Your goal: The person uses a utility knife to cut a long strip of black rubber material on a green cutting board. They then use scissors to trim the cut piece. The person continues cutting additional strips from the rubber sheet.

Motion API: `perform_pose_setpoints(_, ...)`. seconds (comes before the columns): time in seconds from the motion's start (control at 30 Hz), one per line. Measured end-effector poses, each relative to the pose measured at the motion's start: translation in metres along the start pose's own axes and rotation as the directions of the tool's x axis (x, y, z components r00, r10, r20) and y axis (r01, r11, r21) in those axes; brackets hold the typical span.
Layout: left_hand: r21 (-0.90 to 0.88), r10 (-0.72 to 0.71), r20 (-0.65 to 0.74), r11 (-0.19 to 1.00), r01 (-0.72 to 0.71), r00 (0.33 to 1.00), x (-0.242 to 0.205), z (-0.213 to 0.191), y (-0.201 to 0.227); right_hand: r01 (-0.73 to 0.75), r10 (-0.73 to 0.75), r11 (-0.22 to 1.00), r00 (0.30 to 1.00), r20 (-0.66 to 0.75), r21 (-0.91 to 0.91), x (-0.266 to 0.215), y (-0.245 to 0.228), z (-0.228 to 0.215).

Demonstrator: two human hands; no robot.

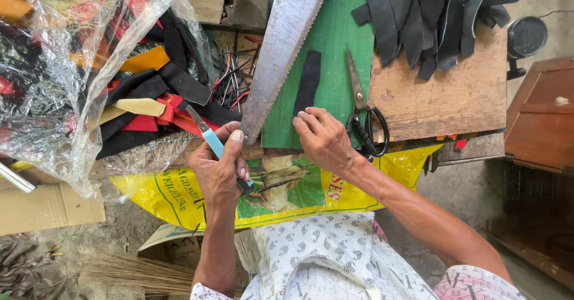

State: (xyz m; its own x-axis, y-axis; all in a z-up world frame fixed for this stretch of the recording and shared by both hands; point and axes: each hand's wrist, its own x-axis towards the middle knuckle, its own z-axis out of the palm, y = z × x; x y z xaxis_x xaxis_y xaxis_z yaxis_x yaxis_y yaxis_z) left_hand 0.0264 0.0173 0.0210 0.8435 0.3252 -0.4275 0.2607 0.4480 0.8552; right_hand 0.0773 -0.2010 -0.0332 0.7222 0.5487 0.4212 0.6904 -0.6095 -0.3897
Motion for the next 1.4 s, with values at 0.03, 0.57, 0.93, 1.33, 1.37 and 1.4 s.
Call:
perform_pose_setpoints(0.03, 0.001, 0.003, 0.001, 1.000, -0.003, 1.000, -0.001, 0.000, 0.000, -0.011, 0.011, 1.000, 1.000, 0.002, 0.007, -0.002, 0.000, 0.000)
perform_pose_setpoints(0.57, 0.015, 0.019, 0.032, 1.000, -0.020, 0.999, 0.002, 0.000, 0.005, -0.051, 0.066, 0.988, 0.992, -0.103, 0.149, 0.020, 0.013, 0.024)
perform_pose_setpoints(0.93, 0.141, -0.186, 0.128, 0.976, 0.168, 0.974, -0.007, 0.011, -0.054, -0.090, 0.110, 0.987, 0.983, -0.147, 0.134, 0.012, 0.000, 0.025)
perform_pose_setpoints(1.33, 0.189, -0.154, 0.110, 0.973, 0.131, 0.982, -0.005, 0.014, -0.080, -0.112, 0.110, 0.994, 0.988, 0.110, 0.010, -0.015, -0.021, 0.011)
perform_pose_setpoints(1.37, 0.202, -0.149, 0.093, 0.971, 0.128, 0.984, -0.005, 0.014, -0.083, -0.099, 0.098, 0.995, 0.988, 0.118, 0.001, -0.017, -0.024, 0.009)
perform_pose_setpoints(1.4, 0.214, -0.144, 0.076, 0.969, 0.125, 0.987, -0.005, 0.013, -0.085, -0.086, 0.087, 0.996, 0.988, 0.126, -0.008, -0.019, -0.027, 0.006)
